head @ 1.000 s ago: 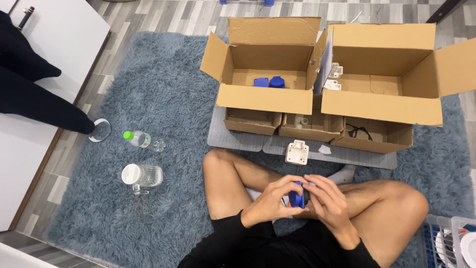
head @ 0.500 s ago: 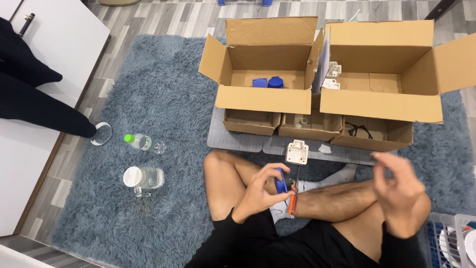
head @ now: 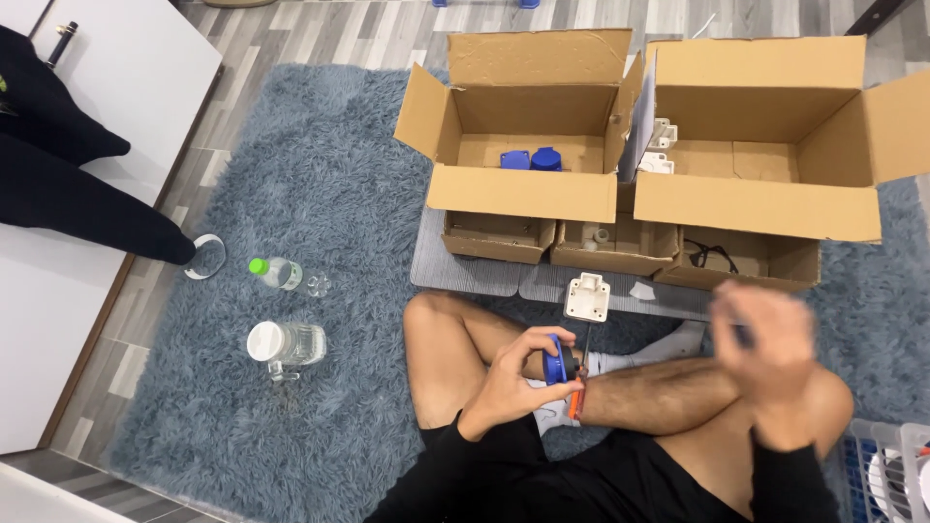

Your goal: Disassembling electrical circuit breakers using a manual screwdriver while sitting on the floor.

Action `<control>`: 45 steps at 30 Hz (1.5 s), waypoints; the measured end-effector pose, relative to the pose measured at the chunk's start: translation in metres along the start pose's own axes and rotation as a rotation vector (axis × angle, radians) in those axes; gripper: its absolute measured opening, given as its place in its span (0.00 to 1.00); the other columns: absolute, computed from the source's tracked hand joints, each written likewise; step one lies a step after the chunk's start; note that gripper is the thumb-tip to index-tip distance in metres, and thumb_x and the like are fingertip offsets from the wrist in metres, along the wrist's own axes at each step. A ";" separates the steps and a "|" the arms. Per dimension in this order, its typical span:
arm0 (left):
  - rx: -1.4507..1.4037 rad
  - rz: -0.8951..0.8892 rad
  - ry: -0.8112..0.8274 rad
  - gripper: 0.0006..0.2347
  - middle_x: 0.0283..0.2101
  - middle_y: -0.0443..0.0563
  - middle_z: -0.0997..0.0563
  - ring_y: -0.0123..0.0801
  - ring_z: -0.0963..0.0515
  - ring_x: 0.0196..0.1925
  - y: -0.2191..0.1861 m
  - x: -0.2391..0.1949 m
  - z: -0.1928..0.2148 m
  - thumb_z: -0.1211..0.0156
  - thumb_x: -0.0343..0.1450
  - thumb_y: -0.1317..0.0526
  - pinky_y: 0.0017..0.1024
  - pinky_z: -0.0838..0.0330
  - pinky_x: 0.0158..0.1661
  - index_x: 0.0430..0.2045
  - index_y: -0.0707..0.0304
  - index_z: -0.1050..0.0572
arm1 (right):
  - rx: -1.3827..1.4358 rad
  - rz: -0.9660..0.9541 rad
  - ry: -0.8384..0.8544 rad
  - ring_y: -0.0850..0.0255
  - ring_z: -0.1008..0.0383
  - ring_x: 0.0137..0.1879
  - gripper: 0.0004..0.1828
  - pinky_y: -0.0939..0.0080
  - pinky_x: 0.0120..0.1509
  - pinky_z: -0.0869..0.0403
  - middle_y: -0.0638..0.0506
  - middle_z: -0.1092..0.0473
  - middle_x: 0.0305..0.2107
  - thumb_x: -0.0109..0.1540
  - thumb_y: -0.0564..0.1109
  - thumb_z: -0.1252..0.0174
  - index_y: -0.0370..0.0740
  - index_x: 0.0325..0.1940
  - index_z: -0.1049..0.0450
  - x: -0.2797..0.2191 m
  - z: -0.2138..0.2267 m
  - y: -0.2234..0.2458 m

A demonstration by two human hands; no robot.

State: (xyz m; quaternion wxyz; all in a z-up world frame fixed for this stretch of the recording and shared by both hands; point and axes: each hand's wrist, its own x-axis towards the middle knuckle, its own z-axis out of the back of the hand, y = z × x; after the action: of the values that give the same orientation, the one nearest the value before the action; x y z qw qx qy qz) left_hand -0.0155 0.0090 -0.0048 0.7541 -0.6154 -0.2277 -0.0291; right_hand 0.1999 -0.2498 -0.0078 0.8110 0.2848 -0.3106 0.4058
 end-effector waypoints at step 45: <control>-0.447 0.088 -0.165 0.15 0.61 0.69 0.21 0.46 0.15 0.48 0.033 0.008 0.024 0.65 0.87 0.48 0.40 0.19 0.54 0.57 0.57 0.38 | 1.556 -1.152 0.822 0.64 0.41 0.21 0.32 0.68 0.19 0.45 0.30 0.19 0.50 0.65 0.31 0.47 0.26 0.75 0.28 -0.160 0.006 0.015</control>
State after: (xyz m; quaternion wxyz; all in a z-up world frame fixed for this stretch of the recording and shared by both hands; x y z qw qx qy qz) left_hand -0.0046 0.0411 -0.0286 0.5785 -0.7767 -0.2492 0.0043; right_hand 0.1095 -0.3236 -0.1185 0.5178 0.6722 0.5172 0.1118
